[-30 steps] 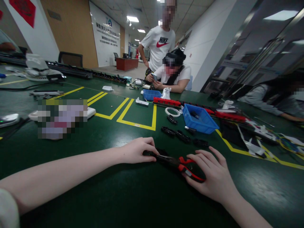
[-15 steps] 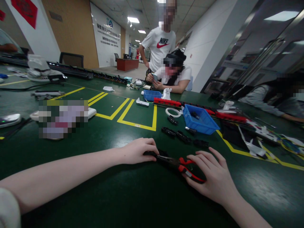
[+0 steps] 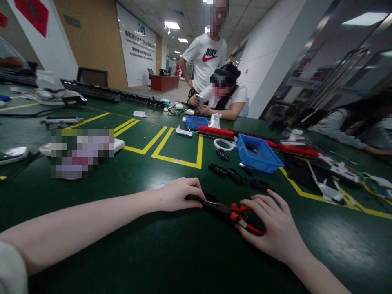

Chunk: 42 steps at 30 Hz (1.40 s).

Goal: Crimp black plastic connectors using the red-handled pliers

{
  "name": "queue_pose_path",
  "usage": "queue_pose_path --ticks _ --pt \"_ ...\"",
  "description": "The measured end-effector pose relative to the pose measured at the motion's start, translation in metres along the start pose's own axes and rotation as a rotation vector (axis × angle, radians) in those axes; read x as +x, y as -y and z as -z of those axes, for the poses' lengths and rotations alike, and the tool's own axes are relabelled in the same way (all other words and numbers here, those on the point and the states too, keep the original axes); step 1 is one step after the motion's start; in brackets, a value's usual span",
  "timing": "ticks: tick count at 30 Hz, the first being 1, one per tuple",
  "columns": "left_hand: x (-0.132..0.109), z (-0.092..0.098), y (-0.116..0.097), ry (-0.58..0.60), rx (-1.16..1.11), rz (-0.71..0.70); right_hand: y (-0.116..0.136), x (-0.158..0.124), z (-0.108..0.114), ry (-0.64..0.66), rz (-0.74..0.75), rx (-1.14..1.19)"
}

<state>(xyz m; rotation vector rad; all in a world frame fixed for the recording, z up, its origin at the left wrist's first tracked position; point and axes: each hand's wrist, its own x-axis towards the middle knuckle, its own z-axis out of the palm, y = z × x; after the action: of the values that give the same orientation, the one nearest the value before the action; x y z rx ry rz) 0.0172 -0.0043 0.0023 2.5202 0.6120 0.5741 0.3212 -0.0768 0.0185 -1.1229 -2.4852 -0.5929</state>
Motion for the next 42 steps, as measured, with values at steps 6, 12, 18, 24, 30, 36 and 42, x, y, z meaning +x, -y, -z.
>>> queue_pose_path --ticks 6,12,18,24,30,36,42 --pt "-0.0003 0.0012 -0.0018 0.013 0.007 0.015 0.0005 0.0009 0.0017 0.000 0.014 -0.003" --pt "-0.0005 0.0016 -0.0028 0.008 -0.018 0.062 0.0004 0.0003 0.0018 0.001 0.004 0.002" --pt "-0.0003 0.0006 -0.0011 -0.003 -0.055 0.067 0.0005 -0.0001 0.0009 -0.002 -0.015 0.025" --pt "-0.0007 -0.0020 0.0024 -0.023 -0.056 0.024 0.0008 0.0000 0.0010 -0.014 -0.007 0.026" --pt "-0.0016 -0.0011 0.0016 -0.009 -0.021 0.015 -0.0011 -0.0021 0.0003 0.020 -0.009 0.025" --pt "-0.0009 -0.0002 -0.0007 -0.001 -0.017 0.039 -0.0018 -0.0021 -0.0008 0.013 -0.012 0.023" --pt "-0.0010 0.0005 -0.0004 0.009 -0.035 0.042 -0.0020 -0.0004 -0.0003 0.012 -0.013 0.055"
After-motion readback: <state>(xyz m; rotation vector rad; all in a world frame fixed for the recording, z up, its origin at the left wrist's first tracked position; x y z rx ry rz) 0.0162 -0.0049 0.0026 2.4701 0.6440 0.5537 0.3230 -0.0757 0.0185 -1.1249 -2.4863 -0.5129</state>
